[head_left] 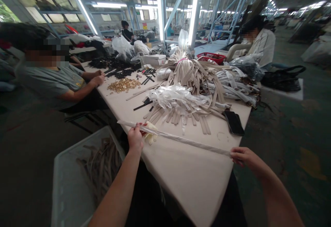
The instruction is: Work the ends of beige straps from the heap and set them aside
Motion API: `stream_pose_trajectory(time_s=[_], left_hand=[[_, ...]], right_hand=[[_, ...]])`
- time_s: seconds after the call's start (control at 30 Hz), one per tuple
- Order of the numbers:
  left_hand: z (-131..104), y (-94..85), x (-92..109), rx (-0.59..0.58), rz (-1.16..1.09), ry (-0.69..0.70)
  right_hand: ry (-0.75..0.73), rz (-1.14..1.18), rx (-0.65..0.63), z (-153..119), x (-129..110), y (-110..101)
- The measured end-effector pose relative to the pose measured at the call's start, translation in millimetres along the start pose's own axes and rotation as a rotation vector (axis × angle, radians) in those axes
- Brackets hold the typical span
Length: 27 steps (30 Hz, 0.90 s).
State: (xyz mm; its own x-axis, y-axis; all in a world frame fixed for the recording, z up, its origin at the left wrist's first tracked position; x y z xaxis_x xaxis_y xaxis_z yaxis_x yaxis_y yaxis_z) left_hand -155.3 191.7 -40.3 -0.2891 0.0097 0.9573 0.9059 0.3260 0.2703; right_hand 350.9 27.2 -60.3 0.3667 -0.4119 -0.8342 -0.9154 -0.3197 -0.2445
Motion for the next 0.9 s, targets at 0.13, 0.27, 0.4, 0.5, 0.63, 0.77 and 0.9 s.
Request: stream_pose_trajectory(time_s=[0.13, 0.27, 0.4, 0.5, 0.63, 0.77, 0.9], left_hand=[[-23.0, -14.4, -10.7, 0.015, 0.297, 0.059], [-44.9, -27.0, -28.5, 0.056, 0.277, 0.008], [-42.2, -39.4, -35.5, -0.044, 0.473, -0.169], [-33.8, -42.6, -22.9, -0.197, 0.935, -0.262], [-48.9, -17.9, -3.6, -0.289, 1.561, -0.269], [-98.7, 72.1, -11.5, -0.535, 1.567, 0.12], [-130.3, 150.9, -35.2, -0.688, 1.322, 0.35]], right_hand=[[0.133, -0.311, 0.126, 28.9, 3.0, -22.9], [0.216, -0.506, 0.149, 43.8, 2.3, -41.7], [0.312, -0.67, 0.162, 43.6, 5.4, -67.2], [0.263, -0.819, 0.379, 47.7, -13.7, -76.1], [0.163, -0.806, 0.593, 75.1, -55.4, -44.3], [0.199, -0.635, 0.572, 117.8, -85.0, -0.7], [0.187, -0.539, 0.558, 142.3, -101.4, 13.8]])
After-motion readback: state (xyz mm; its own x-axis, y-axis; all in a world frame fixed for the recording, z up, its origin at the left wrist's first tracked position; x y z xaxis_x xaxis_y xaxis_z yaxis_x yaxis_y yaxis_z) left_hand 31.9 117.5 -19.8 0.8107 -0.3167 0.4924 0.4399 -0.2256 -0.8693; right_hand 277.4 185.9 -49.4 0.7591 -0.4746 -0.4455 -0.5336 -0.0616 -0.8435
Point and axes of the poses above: each hand's wrist, its own z-axis towards the middle knuckle, its own y-axis out of the palm, x = y × z, the point moved 6 cm from there along z, towards the middle knuckle, and after that the axes turned 10 degrees about -x, right-handed, at the moved point
